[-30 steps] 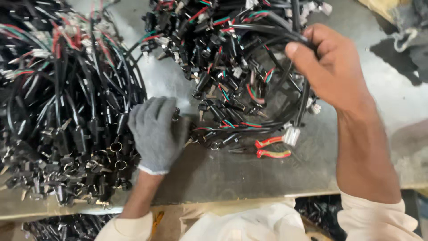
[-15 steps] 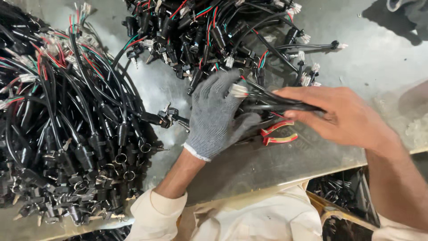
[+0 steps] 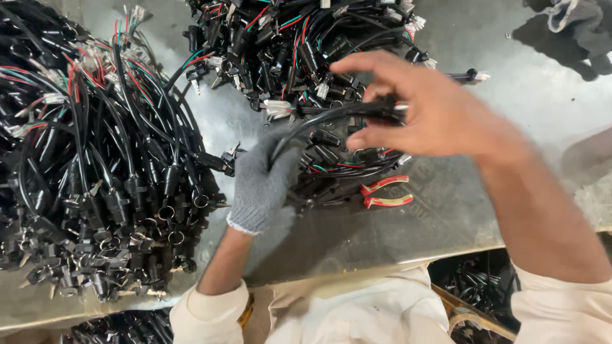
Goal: The person repeatedly picks up black wire harnesses with keys and connectors, uses red-handled pliers to crimp the connector end, and places the finished harnesses into a growing pile on the metal table. The person wears a gray glove on the left hand and handles the pliers with the right hand throughout the clip.
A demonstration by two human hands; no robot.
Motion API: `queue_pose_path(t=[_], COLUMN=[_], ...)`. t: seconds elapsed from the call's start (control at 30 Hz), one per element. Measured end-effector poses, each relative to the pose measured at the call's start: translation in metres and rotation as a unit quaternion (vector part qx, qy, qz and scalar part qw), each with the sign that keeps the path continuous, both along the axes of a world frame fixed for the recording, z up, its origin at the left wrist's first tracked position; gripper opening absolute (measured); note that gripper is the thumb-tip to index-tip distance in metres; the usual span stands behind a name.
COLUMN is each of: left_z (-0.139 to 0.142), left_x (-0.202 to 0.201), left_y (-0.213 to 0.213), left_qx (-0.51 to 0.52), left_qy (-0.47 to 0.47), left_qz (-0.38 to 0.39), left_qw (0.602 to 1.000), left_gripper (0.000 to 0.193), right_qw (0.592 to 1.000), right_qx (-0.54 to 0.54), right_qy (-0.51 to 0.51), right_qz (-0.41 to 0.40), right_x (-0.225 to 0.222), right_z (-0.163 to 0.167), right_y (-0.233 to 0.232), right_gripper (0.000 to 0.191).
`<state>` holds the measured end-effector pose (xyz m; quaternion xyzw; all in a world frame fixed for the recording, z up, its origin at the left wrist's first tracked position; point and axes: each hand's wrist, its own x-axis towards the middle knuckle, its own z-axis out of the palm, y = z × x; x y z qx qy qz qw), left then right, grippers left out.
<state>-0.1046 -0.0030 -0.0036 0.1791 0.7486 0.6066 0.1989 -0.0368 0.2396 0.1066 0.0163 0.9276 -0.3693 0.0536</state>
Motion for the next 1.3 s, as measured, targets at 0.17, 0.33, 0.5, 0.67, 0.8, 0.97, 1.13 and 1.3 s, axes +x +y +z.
queue_pose_path(t=[0.17, 0.33, 0.5, 0.67, 0.8, 0.97, 1.13, 1.3], left_z=[0.005, 0.005, 0.008, 0.019, 0.024, 0.05, 0.098, 0.057], left_x=[0.001, 0.005, 0.01, 0.012, 0.019, 0.029, 0.026, 0.027], left_y=[0.001, -0.006, -0.025, -0.029, 0.002, 0.018, 0.003, 0.056], left_qx=[-0.046, 0.236, 0.367, 0.395, 0.328, 0.233, -0.121, -0.388], left_qy=[-0.056, -0.163, -0.143, -0.082, 0.018, -0.046, 0.266, 0.526], left_qz=[-0.128, -0.073, 0.003, 0.105, 0.077, 0.042, 0.036, -0.132], left_qw=[0.989, 0.955, 0.919, 0.909, 0.941, 0.971, 0.956, 0.745], left_gripper=[0.029, 0.024, 0.025, 0.019, 0.015, 0.031, 0.02, 0.009], right_qw=[0.963, 0.92, 0.919, 0.871, 0.823, 0.85, 0.864, 0.866], right_qx=[0.01, 0.006, 0.0, -0.388, -0.53, -0.406, -0.24, -0.157], right_qy=[0.255, 0.39, 0.383, 0.237, 0.188, 0.336, 0.429, 0.424], right_qz=[0.089, 0.017, -0.092, -0.187, -0.084, 0.016, -0.114, -0.213], right_x=[0.005, 0.003, -0.002, 0.0, -0.009, -0.024, 0.001, 0.019], right_z=[-0.02, -0.034, -0.04, -0.001, 0.024, 0.003, -0.021, -0.052], right_y=[-0.021, -0.017, -0.012, -0.026, -0.069, -0.078, 0.016, 0.102], right_gripper=[0.042, 0.036, 0.04, 0.044, 0.048, 0.022, 0.02, 0.019])
